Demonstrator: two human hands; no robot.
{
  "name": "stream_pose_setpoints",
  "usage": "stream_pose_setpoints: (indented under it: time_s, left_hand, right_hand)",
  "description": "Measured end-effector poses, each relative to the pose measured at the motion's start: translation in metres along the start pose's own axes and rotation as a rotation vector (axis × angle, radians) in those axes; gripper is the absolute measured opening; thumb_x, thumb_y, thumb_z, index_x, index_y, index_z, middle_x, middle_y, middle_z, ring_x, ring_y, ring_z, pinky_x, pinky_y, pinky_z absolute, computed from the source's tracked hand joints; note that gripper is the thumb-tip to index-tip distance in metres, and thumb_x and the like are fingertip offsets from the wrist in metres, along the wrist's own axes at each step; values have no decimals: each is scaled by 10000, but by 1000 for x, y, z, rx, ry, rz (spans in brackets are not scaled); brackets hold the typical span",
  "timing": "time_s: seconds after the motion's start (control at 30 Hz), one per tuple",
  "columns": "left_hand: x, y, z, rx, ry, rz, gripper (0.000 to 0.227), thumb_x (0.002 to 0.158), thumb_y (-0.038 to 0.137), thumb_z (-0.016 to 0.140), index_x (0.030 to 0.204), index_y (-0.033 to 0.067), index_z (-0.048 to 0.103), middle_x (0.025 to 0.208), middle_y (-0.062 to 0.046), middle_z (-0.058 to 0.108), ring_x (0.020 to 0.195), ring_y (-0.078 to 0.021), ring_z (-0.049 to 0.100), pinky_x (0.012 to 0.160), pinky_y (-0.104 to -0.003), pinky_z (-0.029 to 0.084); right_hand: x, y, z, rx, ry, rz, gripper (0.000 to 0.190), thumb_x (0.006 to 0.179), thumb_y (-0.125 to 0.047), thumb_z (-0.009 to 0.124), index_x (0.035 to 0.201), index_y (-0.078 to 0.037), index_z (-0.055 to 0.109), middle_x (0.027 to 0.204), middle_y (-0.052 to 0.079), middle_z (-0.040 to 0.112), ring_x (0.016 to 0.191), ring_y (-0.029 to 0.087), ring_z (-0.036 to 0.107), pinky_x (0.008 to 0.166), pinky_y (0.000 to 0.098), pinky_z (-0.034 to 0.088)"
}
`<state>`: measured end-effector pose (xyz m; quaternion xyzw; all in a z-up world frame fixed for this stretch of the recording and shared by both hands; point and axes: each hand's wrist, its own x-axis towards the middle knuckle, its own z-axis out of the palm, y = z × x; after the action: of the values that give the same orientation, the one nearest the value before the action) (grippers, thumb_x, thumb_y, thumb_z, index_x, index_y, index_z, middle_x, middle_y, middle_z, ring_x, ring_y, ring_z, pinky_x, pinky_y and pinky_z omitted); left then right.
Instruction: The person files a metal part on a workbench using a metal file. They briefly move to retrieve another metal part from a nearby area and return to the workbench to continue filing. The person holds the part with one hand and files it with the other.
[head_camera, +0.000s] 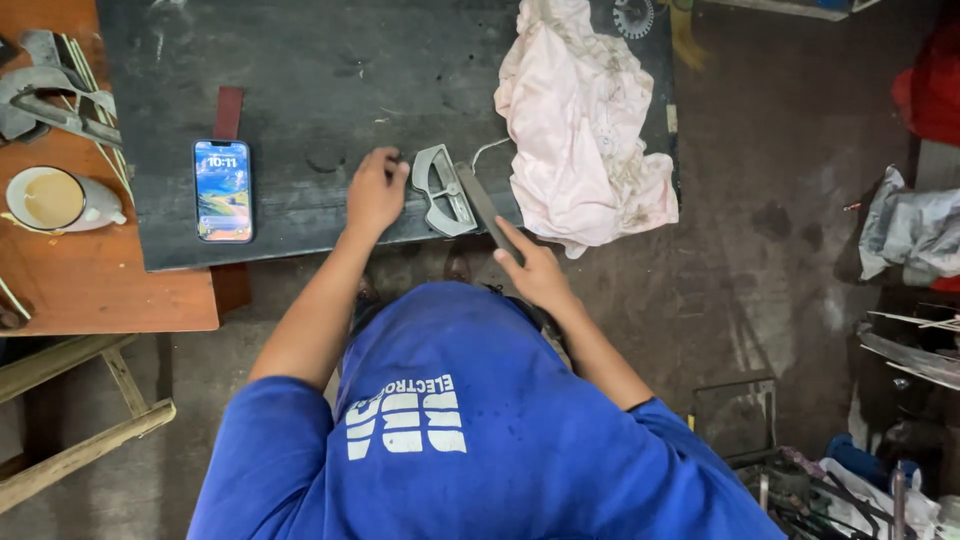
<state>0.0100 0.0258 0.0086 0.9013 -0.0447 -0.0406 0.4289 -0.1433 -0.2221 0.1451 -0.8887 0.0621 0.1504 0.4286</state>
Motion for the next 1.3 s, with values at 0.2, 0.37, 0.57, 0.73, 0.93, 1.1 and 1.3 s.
stream_pose_setpoints:
  time_s: [0.2,0.37,0.57,0.73,0.93,1.1,1.3]
  left_hand:
    - [14,16,28,193,22,70,262,994,319,549,1166,142,637,1003,-115,627,964,-392,682,815,-524,555]
    - [12,5,64,414,198,157,181,1019,299,472,1010,167,596,745,-65,658,754,-314,713,712,-463,524]
    - [12,-5,71,422,168,156,173,1037,297,411,1065,185,540,645,-66,694,672,-298,736,752,-444,481]
    - [21,-12,77,425,150,187,172,1030,286,413,1058,176,542,634,-73,693,661,-301,736,759,-445,481]
    - [17,-21,84,412,256,245,146,1000,271,467,1047,176,567,561,-69,665,580,-283,714,715,-402,480]
    - [20,-21,86,455,251,255,182,974,271,481,1058,139,573,595,-97,689,588,-312,716,736,-430,477]
    - [18,-20,82,342,234,253,138,971,217,533,1073,128,566,584,-133,677,599,-334,716,739,-435,480]
  right_hand:
    - [3,0,23,-10,-100,64,492,1034,-268,541,1518,-219,470,1463,136,520,1326,343,508,1084,490,436]
    - [5,-59,6,-317,-216,124,512,1055,-307,409,1557,-214,371,1321,238,597,1191,426,590,1012,566,479]
    - [29,-75,6,-530,-304,138,521,1041,-318,378,1540,-168,396,1181,315,661,1051,486,661,881,578,544]
    - [33,-76,16,-486,-265,196,508,1026,-321,419,1512,-179,451,1209,288,659,1066,458,662,875,556,554]
    - [19,-60,50,-426,-124,116,515,1041,-256,401,1541,-136,380,1097,366,669,998,543,651,894,628,523]
    - [28,-53,45,-463,-136,179,515,1040,-332,394,1542,-217,387,1160,333,665,1091,520,628,986,606,485]
    - [35,-35,42,-460,-157,196,510,1012,-359,450,1514,-269,446,1185,268,675,1101,455,645,971,566,507]
